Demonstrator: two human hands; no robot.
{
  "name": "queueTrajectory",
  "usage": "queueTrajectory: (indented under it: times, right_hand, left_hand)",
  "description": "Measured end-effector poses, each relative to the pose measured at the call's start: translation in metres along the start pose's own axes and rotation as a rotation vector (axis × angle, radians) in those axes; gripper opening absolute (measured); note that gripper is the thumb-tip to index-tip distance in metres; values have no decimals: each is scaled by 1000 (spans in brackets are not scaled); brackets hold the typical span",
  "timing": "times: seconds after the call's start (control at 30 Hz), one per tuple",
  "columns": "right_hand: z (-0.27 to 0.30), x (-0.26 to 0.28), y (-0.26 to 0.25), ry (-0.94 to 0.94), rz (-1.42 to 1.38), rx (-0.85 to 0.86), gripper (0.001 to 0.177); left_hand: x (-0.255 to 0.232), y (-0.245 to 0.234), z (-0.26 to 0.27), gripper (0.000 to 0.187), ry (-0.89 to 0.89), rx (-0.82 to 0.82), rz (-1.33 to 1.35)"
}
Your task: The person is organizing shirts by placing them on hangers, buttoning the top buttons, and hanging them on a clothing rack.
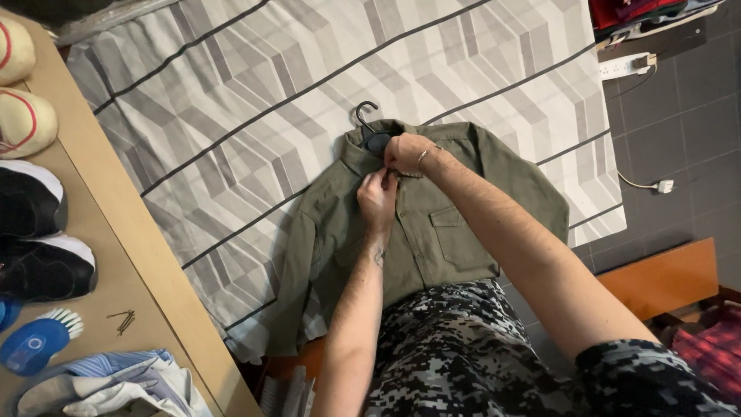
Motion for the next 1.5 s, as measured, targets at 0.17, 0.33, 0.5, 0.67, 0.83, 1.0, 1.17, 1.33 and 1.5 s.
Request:
queueTrajectory:
  times: [0.17,0.33,0.5,0.67,0.83,1.0,1.17,1.33,1.5]
  right_hand:
    - [-1,-3,1,28,-12,-38,20]
    - [-8,-2,9,6,-49,-5,23]
    - [-15,0,18,-40,-45,26,25]
    - [3,18,6,-119,10,99,39]
    - [4,13,8,-103,73,32,36]
    - [12,12,7,-130,41,38,31]
    - [13,2,13,-134,-21,54,29]
    - [11,4,10,-182,-74,39,30]
    - [18,9,0,-184,-92,33,29]
  left_hand:
    - [3,1,-2,10,43,8,10]
    - [-9,-3,-2,6,29,25,28]
    - [-1,-1,-3,7,-28,46,100]
    - [-3,-4,-3,8,-65,54,116]
    - [-6,0,3,11,-83,47,-123]
    - [-25,-5,0,24,-82,-3,-133]
    - [-16,2,-3,35,-1,0,-178]
    - [-35,-4,-12,41,182,12,-176]
    - [-57,-9,-23,66,307,86,-282]
Point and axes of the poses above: each hand's wrist, its own z-axis away from the middle knuckle, its own y-axis out of the palm, x = y × z, the point moved 9 cm from there along -z, towards the middle knuckle, and after that the axes turned 10 degrees about z, right-handed, at the moved point
